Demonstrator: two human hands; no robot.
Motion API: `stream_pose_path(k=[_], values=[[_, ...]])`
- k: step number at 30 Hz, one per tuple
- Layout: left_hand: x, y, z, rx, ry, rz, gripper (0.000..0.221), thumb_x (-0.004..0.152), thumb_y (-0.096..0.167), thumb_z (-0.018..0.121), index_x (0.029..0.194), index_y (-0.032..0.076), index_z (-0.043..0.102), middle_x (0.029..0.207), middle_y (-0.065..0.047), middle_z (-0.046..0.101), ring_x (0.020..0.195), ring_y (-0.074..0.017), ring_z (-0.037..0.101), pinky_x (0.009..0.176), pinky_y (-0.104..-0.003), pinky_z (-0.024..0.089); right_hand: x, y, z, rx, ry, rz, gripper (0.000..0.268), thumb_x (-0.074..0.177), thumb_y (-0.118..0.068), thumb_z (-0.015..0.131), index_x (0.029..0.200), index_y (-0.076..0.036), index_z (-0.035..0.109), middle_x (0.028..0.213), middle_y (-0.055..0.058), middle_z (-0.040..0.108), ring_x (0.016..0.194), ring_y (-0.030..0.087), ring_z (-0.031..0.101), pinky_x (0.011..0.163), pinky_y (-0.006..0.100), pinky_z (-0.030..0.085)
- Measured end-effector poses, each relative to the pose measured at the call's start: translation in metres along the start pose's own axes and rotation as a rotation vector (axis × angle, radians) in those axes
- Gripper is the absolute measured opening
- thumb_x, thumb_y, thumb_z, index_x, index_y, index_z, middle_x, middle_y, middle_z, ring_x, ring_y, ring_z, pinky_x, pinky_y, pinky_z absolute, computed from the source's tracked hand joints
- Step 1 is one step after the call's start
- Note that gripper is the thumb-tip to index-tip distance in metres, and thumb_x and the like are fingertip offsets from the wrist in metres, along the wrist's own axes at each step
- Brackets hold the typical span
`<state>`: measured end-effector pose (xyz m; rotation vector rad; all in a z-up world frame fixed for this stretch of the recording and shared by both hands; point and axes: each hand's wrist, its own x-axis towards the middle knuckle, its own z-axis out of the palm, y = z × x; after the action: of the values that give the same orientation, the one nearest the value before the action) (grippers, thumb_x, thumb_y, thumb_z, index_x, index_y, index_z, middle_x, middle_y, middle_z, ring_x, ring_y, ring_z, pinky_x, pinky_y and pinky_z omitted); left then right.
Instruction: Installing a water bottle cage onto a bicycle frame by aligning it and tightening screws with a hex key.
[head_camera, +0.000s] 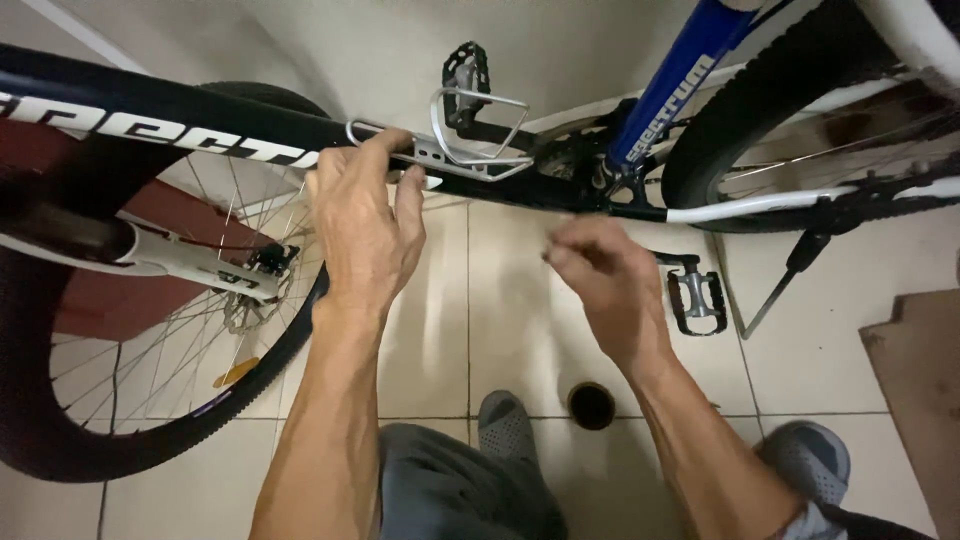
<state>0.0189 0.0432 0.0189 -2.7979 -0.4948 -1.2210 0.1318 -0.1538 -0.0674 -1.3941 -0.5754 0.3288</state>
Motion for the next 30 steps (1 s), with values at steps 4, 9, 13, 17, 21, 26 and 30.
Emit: stream_pose_path(k=[4,9,13,17,21,26,30], values=[[-0.001,0.0,-0.004,-0.079,-0.008,-0.046,0.038,0.082,0.006,0.081,0.118,0.011,0.069,0.096,-0.007,0.071,0.096,-0.0265,0.061,0.086,-0.038,0.037,0.029,-0.044,0.021,-0.011,-0.03,-0.302,0.013,0.09,-0.014,0.077,0.095,-0.002,0.074,0.109,0.017,0.072,0.1,0.028,0.07,0.086,0.038,0.056],[0.002,0.011,-0.018,-0.224,-0.01,-0.075,0.042,0.071,0.015,0.09,0.107,0.015,0.069,0.107,-0.004,0.073,0.1,-0.0238,0.06,0.088,-0.036,0.033,0.048,-0.058,0.045,0.007,0.034,-0.263,0.012,0.088,-0.019,0.074,0.093,-0.009,0.077,0.118,0.012,0.065,0.11,0.025,0.058,0.098,0.038,0.046],[0.001,0.007,-0.016,-0.21,0.017,-0.077,0.046,0.066,0.027,0.096,0.105,0.022,0.07,0.107,0.002,0.074,0.101,-0.0216,0.061,0.09,-0.034,0.035,0.054,-0.049,0.053,-0.115,0.08,-0.255,0.015,0.084,-0.026,0.076,0.092,-0.014,0.078,0.108,0.005,0.065,0.108,0.02,0.055,0.099,0.032,0.043],[0.002,0.012,-0.017,-0.242,0.04,-0.07,0.043,0.067,0.029,0.097,0.102,0.022,0.073,0.109,0.0,0.074,0.102,-0.024,0.061,0.091,-0.034,0.039,0.054,-0.043,0.061,-0.177,0.046,-0.417,0.007,0.086,-0.023,0.077,0.092,-0.018,0.079,0.109,0.003,0.066,0.116,0.023,0.056,0.105,0.038,0.04],[0.002,0.01,-0.013,-0.227,0.068,-0.048,0.031,0.075,0.028,0.094,0.099,0.025,0.075,0.105,0.003,0.075,0.1,-0.0209,0.061,0.087,-0.033,0.035,0.061,-0.042,0.075,-0.212,0.022,-0.531,0.007,0.086,-0.022,0.08,0.092,-0.017,0.078,0.111,0.004,0.067,0.121,0.028,0.055,0.109,0.044,0.034],[-0.003,0.006,-0.009,-0.307,0.064,-0.083,0.026,0.078,0.026,0.091,0.098,0.028,0.076,0.1,0.009,0.076,0.099,-0.0165,0.062,0.09,-0.03,0.037,0.067,-0.029,0.081,-0.129,0.002,-0.434,0.01,0.086,-0.022,0.081,0.092,-0.016,0.079,0.104,0.005,0.07,0.115,0.025,0.06,0.105,0.04,0.042],[-0.004,0.005,-0.007,-0.37,0.057,-0.109,0.025,0.078,0.027,0.092,0.098,0.028,0.077,0.09,0.011,0.076,0.096,-0.0133,0.064,0.093,-0.028,0.038,0.064,-0.031,0.082,-0.077,-0.009,-0.305,0.012,0.082,-0.022,0.081,0.092,-0.014,0.08,0.104,0.004,0.072,0.112,0.02,0.061,0.106,0.035,0.042]])
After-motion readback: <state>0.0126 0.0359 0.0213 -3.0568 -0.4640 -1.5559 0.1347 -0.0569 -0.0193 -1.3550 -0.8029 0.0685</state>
